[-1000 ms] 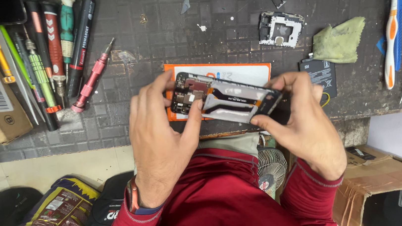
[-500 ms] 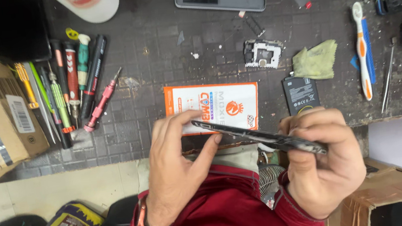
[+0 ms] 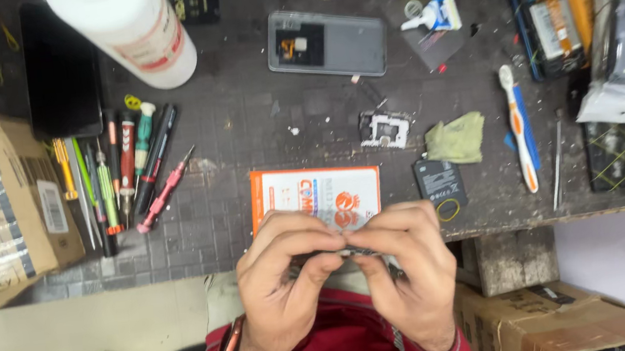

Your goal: The person uses tweezers to place a small black component onto the smartphone motherboard, then uses a screwdriver to secure screws around the battery area. The person handles the battery and internal components while working at a cluttered bench.

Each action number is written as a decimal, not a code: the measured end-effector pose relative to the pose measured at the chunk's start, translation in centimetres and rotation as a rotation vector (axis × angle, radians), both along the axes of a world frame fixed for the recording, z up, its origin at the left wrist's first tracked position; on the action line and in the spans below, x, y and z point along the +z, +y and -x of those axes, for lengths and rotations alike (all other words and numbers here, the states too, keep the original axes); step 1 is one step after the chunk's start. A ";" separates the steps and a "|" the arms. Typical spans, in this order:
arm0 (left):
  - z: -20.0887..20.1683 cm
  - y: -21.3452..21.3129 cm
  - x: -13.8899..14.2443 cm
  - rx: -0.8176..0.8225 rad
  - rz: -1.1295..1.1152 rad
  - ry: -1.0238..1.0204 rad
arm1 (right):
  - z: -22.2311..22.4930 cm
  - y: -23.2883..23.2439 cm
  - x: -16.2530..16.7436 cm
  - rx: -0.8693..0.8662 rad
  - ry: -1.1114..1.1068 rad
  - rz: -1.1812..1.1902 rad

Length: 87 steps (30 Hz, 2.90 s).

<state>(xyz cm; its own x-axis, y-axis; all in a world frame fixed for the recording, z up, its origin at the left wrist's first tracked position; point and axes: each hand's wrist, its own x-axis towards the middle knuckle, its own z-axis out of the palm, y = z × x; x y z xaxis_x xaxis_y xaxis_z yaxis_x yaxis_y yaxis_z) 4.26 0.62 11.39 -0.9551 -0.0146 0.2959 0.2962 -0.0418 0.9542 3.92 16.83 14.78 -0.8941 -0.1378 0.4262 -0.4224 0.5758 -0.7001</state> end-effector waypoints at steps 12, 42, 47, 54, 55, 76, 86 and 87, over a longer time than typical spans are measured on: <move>1.2 -0.1 -0.9 0.093 0.014 0.159 | 0.3 -0.3 -0.6 0.022 -0.002 0.038; 1.1 -0.1 -2.6 0.013 0.043 0.136 | -1.0 1.7 -2.9 -0.031 -0.137 0.338; 1.1 0.2 -2.7 0.046 0.057 0.180 | -1.2 1.6 -3.0 -0.043 -0.129 0.351; 1.6 0.4 -3.0 0.031 0.038 0.110 | -0.4 2.0 -3.4 -0.063 -0.162 0.395; 1.6 0.3 -3.0 0.020 0.044 0.108 | -0.3 2.0 -3.4 -0.057 -0.166 0.405; 2.0 0.4 -3.0 0.030 0.005 0.039 | -0.3 1.6 -4.4 -0.048 -0.258 0.578; 1.9 0.5 -3.7 0.029 -0.049 0.020 | -0.1 1.5 -4.5 -0.112 -0.276 0.526; 1.9 0.5 -3.7 0.023 -0.051 0.020 | -0.1 1.5 -4.5 -0.084 -0.271 0.557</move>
